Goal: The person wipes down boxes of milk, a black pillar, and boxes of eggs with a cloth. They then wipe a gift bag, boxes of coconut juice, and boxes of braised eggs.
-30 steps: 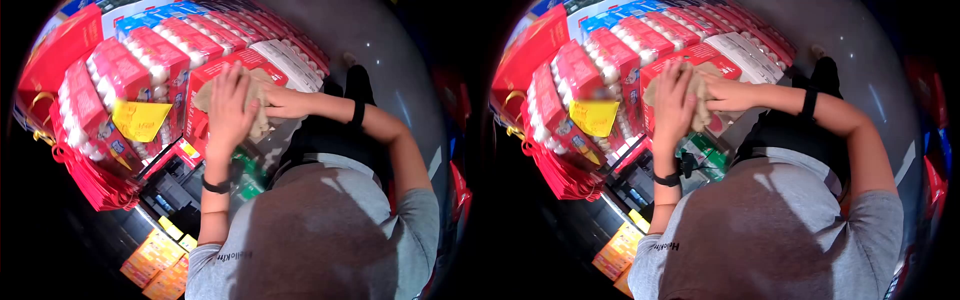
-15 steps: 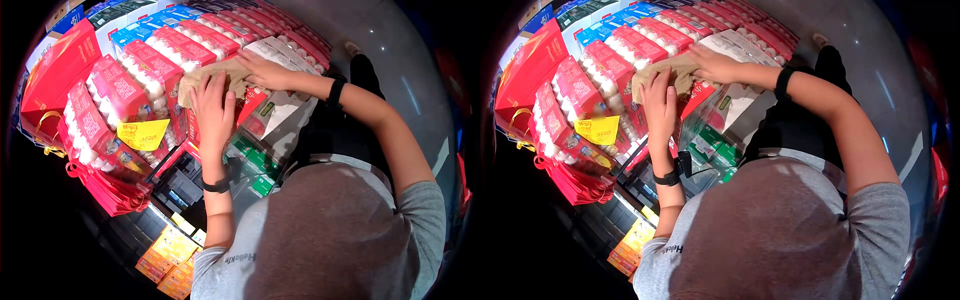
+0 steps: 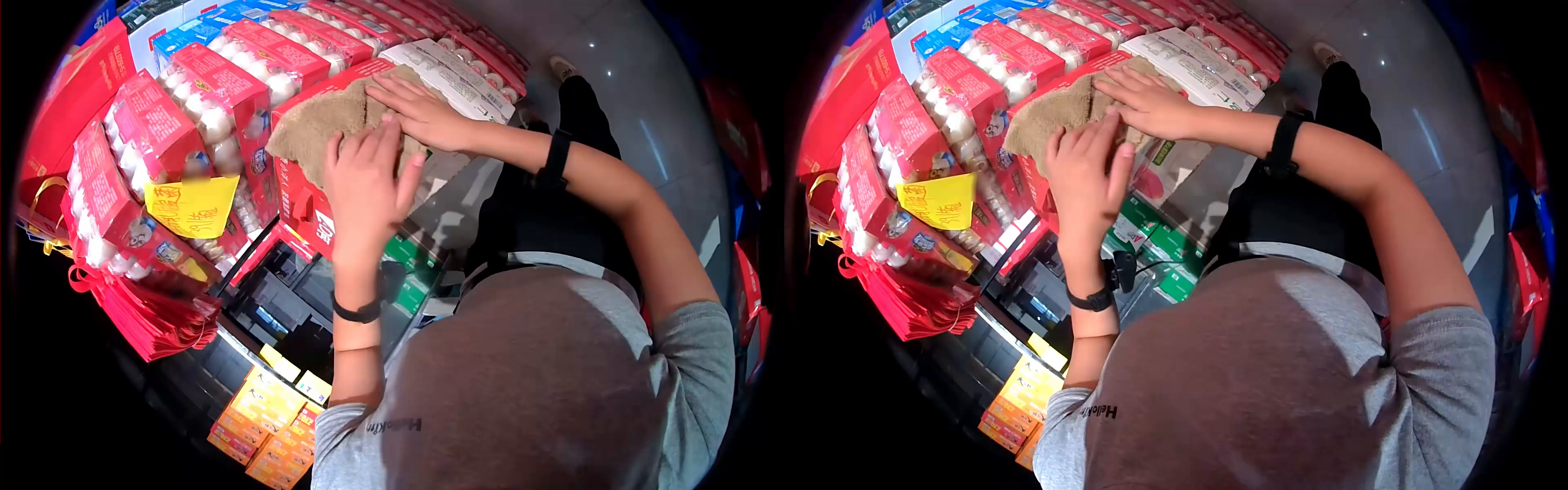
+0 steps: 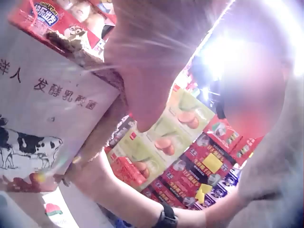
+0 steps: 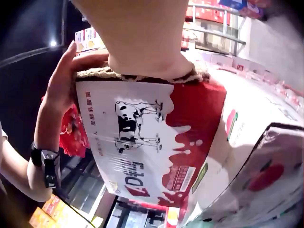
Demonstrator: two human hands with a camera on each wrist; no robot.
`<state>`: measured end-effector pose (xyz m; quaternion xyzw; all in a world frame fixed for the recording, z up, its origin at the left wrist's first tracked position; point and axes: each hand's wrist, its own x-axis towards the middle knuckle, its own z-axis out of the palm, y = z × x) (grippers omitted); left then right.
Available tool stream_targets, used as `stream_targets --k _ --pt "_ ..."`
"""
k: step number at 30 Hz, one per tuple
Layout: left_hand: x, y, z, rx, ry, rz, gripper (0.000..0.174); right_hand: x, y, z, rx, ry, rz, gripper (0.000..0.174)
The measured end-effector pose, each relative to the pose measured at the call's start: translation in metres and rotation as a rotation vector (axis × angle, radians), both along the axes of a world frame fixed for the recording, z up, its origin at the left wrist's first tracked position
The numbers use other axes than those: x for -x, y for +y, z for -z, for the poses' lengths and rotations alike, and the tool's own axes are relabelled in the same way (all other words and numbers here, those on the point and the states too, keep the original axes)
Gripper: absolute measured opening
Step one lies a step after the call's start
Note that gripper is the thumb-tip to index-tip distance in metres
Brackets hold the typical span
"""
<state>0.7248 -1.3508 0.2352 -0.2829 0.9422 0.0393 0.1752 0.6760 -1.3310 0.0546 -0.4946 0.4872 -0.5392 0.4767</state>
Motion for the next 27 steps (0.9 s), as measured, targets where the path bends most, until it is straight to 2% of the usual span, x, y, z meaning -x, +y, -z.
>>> stream_targets --k 2,7,9,10,11,13,14,15,17,21,23,24,25,27 --pt "-0.005 0.014 0.005 0.126 -0.026 0.101 0.041 0.005 0.012 -0.001 0.010 0.029 -0.017 0.052" --pt "-0.035 0.045 0.020 0.084 0.033 0.174 0.042 -0.018 0.056 0.012 0.074 0.111 0.043 0.054" --pt "-0.055 0.056 0.029 0.018 0.062 0.148 0.044 -0.037 0.071 0.014 0.169 0.121 0.272 0.059" --pt "-0.068 0.056 0.039 0.001 0.030 0.135 0.050 -0.042 0.071 0.016 0.177 0.192 0.305 0.066" --pt "-0.081 0.057 0.053 0.006 0.036 0.122 0.050 -0.051 0.072 0.020 0.184 0.197 0.292 0.066" --pt "-0.111 0.054 0.087 0.078 0.100 0.125 0.055 -0.067 0.072 0.026 0.105 0.218 0.511 0.069" --pt "-0.129 0.049 0.108 -0.007 0.178 0.099 0.058 -0.072 0.071 0.028 0.117 0.282 0.541 0.072" --pt "-0.136 0.047 0.117 -0.096 0.360 0.083 0.055 -0.077 0.070 0.030 0.128 0.296 0.537 0.072" --pt "-0.149 0.047 0.132 -0.001 0.040 0.070 0.051 -0.088 0.069 0.032 0.075 0.301 0.605 0.073" --pt "-0.177 0.056 0.159 0.120 0.315 0.104 0.049 -0.109 0.075 0.037 0.035 0.363 0.542 0.074" --pt "-0.190 0.062 0.161 0.121 0.467 0.089 0.050 -0.114 0.082 0.038 0.047 0.556 0.491 0.070" --pt "-0.191 0.071 0.147 0.038 0.521 0.003 0.051 -0.112 0.085 0.036 0.045 0.578 0.489 0.069" --pt "-0.200 0.073 0.154 -0.079 0.584 -0.091 0.061 -0.111 0.087 0.033 0.048 0.603 0.484 0.069" --pt "-0.212 0.076 0.168 -0.131 0.718 -0.260 0.072 -0.110 0.090 0.021 0.016 0.651 0.478 0.068"
